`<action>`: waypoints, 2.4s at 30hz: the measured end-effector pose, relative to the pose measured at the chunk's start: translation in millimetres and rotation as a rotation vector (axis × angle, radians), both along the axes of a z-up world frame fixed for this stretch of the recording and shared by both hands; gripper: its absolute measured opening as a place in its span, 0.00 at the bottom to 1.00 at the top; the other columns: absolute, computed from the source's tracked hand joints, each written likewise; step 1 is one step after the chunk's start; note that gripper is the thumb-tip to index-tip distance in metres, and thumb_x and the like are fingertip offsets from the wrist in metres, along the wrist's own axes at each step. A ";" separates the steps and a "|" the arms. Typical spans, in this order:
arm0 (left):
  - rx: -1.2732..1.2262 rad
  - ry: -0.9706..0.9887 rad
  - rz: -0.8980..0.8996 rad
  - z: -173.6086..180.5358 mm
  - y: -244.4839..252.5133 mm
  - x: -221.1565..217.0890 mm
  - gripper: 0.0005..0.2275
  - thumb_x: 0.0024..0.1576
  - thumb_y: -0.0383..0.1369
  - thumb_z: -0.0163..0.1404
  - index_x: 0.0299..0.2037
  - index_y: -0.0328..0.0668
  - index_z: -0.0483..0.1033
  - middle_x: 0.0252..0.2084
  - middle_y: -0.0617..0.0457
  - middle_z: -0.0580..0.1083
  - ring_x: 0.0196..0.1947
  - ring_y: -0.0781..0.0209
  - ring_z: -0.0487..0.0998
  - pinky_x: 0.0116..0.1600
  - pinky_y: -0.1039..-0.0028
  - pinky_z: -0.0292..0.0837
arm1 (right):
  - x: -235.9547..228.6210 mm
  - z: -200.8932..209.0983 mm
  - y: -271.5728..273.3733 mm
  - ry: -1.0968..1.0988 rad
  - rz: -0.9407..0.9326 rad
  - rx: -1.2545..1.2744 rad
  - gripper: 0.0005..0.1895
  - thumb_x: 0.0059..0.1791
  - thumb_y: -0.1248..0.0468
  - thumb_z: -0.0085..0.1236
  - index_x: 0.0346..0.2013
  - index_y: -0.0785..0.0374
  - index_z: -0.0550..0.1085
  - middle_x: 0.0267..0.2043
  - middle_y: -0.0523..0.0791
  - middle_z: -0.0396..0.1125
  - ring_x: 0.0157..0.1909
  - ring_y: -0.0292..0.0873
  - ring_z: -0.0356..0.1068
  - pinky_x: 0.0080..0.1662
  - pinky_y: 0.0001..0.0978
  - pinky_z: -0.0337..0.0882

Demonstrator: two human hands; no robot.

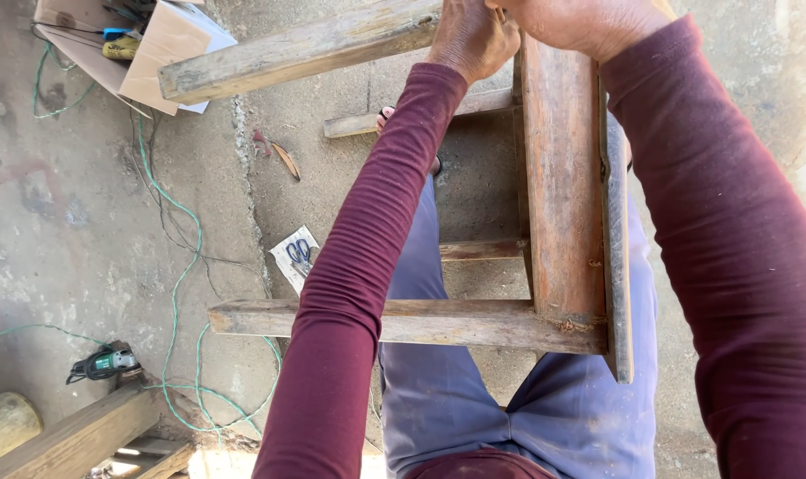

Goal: The person sits on the ground with an old wooden chair frame across their lap and drives a chisel into the chair joint, striking it repeatedly with a wooden mallet. They briefly reposition the chair and continue chiseling the joint.

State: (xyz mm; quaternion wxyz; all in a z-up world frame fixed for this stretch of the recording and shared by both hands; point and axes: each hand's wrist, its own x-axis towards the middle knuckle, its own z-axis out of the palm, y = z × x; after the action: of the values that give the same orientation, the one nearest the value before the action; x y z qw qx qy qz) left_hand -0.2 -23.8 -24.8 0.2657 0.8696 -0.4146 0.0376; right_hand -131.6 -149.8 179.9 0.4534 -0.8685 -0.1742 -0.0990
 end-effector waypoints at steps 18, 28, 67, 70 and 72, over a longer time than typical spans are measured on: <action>-0.095 0.196 -0.169 46.3 29.1 -125.4 0.04 0.59 0.32 0.56 0.39 0.41 0.77 0.32 0.55 0.79 0.29 0.66 0.81 0.38 0.78 0.83 | -89.6 -13.3 29.7 0.131 -0.103 0.193 0.16 0.54 0.54 0.70 0.43 0.59 0.72 0.36 0.38 0.66 0.40 0.35 0.67 0.45 0.31 0.73; -0.396 0.353 -0.223 56.0 65.9 -218.2 0.07 0.55 0.35 0.61 0.33 0.43 0.78 0.32 0.54 0.79 0.32 0.64 0.82 0.41 0.72 0.83 | -187.0 -2.2 58.8 -0.052 -0.080 0.090 0.19 0.55 0.52 0.66 0.33 0.62 0.69 0.28 0.41 0.64 0.30 0.36 0.64 0.35 0.29 0.68; -0.352 0.418 -0.135 78.2 17.6 -88.4 0.10 0.57 0.33 0.61 0.47 0.45 0.79 0.44 0.53 0.81 0.42 0.62 0.84 0.48 0.70 0.83 | -69.4 22.1 0.1 -0.059 0.043 0.046 0.22 0.54 0.43 0.59 0.33 0.59 0.74 0.29 0.40 0.68 0.29 0.38 0.71 0.35 0.35 0.75; -0.248 0.337 -0.086 58.1 6.6 -42.7 0.08 0.59 0.32 0.60 0.47 0.48 0.80 0.44 0.55 0.82 0.42 0.64 0.85 0.49 0.71 0.82 | -29.0 4.6 -10.4 -0.016 0.006 -0.082 0.25 0.55 0.41 0.58 0.32 0.60 0.73 0.29 0.41 0.67 0.30 0.41 0.70 0.37 0.38 0.75; -0.183 0.281 -0.066 47.6 2.2 -26.0 0.08 0.59 0.32 0.60 0.48 0.49 0.80 0.44 0.55 0.83 0.42 0.65 0.85 0.49 0.72 0.82 | -13.3 -1.2 -14.6 0.048 -0.013 -0.191 0.25 0.56 0.41 0.57 0.32 0.59 0.73 0.27 0.42 0.66 0.29 0.42 0.69 0.38 0.39 0.75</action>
State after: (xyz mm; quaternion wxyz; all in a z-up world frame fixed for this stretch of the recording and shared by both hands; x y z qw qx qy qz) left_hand -26.2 -21.6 22.8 0.4002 0.8244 -0.3964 -0.0556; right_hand -144.9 -164.3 178.7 0.3720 -0.9109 -0.1663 -0.0643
